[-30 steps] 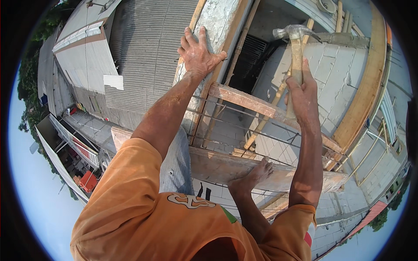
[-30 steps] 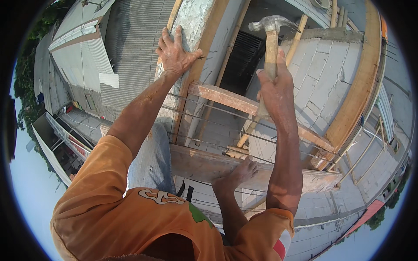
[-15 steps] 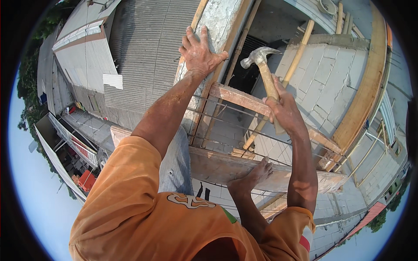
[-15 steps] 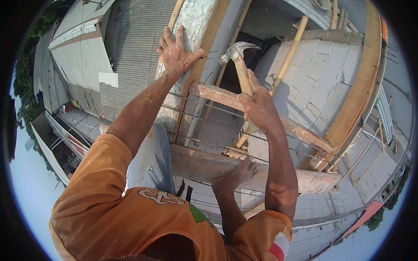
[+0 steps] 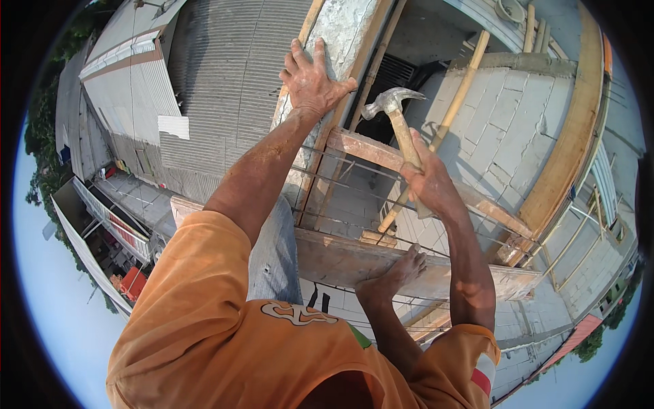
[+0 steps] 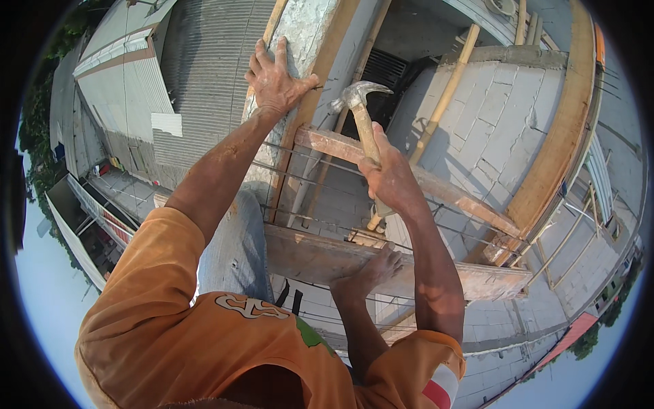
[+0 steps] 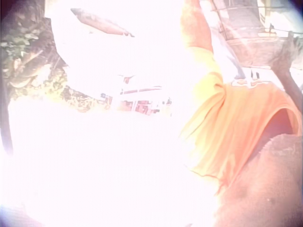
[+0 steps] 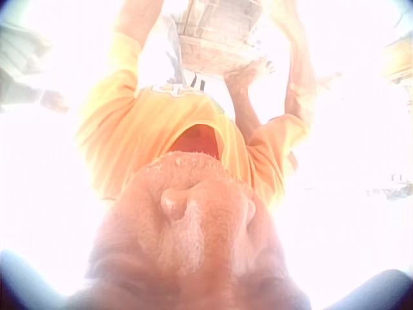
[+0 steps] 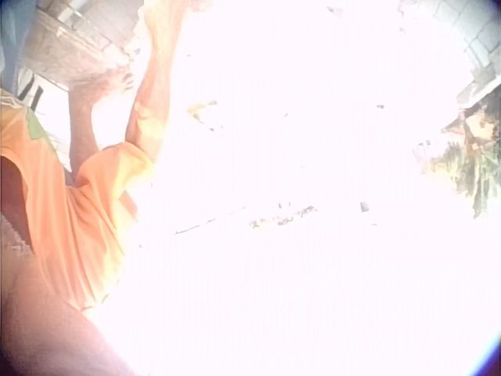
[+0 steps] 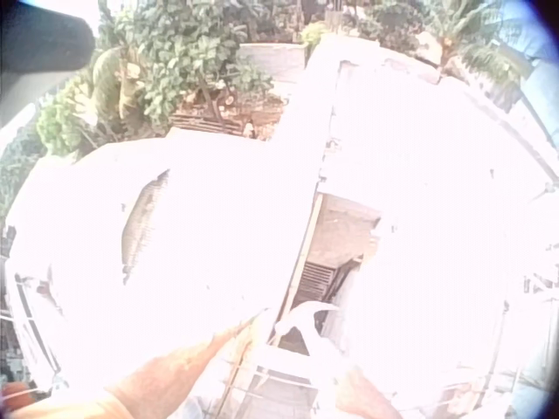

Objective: The person positions wooden boards against a rebar-reinforced concrete beam and uses a hammer to secure them with nails.

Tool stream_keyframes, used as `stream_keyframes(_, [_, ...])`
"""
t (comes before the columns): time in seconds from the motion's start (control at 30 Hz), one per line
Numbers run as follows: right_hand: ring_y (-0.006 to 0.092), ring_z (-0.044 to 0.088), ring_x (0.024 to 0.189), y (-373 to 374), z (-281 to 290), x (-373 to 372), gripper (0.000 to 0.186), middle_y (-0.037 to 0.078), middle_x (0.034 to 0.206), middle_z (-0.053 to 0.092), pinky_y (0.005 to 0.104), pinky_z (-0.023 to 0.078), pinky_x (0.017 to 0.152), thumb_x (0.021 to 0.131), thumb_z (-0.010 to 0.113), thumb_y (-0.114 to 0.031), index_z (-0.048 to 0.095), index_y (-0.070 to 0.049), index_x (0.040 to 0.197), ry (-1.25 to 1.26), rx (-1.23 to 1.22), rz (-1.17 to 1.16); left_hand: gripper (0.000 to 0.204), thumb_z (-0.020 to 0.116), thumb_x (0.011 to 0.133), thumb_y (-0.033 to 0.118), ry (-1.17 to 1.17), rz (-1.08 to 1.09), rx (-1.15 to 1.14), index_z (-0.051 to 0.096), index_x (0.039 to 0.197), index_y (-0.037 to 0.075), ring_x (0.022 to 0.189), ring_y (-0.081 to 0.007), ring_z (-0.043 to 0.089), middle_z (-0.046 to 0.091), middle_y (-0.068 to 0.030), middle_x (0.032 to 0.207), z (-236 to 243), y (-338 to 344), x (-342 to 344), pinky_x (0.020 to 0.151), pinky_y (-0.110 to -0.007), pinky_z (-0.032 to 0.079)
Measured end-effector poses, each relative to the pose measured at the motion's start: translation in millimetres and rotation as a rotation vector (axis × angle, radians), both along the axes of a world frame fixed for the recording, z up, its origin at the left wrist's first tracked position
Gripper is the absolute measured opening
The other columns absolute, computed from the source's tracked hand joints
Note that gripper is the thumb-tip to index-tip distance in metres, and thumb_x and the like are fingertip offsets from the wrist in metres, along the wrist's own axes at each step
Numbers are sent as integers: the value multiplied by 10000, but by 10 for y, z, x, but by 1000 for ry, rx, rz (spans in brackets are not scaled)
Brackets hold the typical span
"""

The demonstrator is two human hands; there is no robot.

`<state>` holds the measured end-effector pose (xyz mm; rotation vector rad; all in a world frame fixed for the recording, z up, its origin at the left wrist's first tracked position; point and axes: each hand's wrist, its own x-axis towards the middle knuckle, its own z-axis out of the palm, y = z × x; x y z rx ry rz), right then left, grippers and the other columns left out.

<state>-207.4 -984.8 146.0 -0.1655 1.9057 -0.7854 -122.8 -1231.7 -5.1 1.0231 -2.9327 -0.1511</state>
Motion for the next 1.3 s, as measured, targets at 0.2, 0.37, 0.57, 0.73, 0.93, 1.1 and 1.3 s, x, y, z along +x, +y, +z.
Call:
stream_keyframes(0.2, [140,568,586,119,141,-384,709,180,1011,665,295,490,527,925,598,-97,283,-27,1556,214,-99,-253,1090,771,636,651,15,-11,-5,396,1505,111,1321,-479,318,267,-336,1481,10,-26,11,956,-630,357])
stream_keyframes(0.37, [140,590,612,-70,219,-318,732,119,882,648,271,481,512,930,614,-92,255,-25,1564,389,-213,-450,1084,766,638,657,61,-19,-23,398,1502,117,1320,-486,317,268,-331,1480,-45,-25,38,954,-631,358])
stream_keyframes(0.57, [165,606,688,202,-140,126,706,178,990,677,304,508,598,907,608,-64,305,-7,1543,22,39,12,1107,761,631,699,-25,-1,-26,397,1506,128,1306,-479,331,262,-333,1489,-6,0,45,944,-608,369])
stream_keyframes(0.73, [108,546,568,193,217,-535,700,88,817,608,274,472,496,923,611,-111,305,-19,1546,307,-202,-463,1085,770,631,691,11,-17,-41,423,1487,121,1305,-464,337,282,-333,1473,-49,-10,41,931,-595,378])
stream_keyframes(0.93, [132,544,579,-113,23,138,729,118,877,613,302,477,535,921,605,-80,266,-37,1564,241,-180,-160,1087,770,632,674,19,-16,-62,416,1493,114,1299,-469,341,282,-333,1473,-43,-48,30,931,-602,377])
stream_keyframes(1.1, [138,546,594,185,-48,-1,716,124,913,637,309,485,570,891,606,-60,322,-37,1548,110,-44,-98,1077,762,641,674,-14,0,-23,413,1496,120,1307,-470,323,268,-330,1482,11,-8,-3,946,-607,366])
stream_keyframes(1.3, [95,551,589,97,239,-480,695,70,828,606,236,464,491,940,596,-121,280,-6,1548,434,-227,-588,1074,773,647,660,26,-13,-5,412,1494,106,1314,-460,319,265,-330,1484,-13,-15,34,959,-602,356])
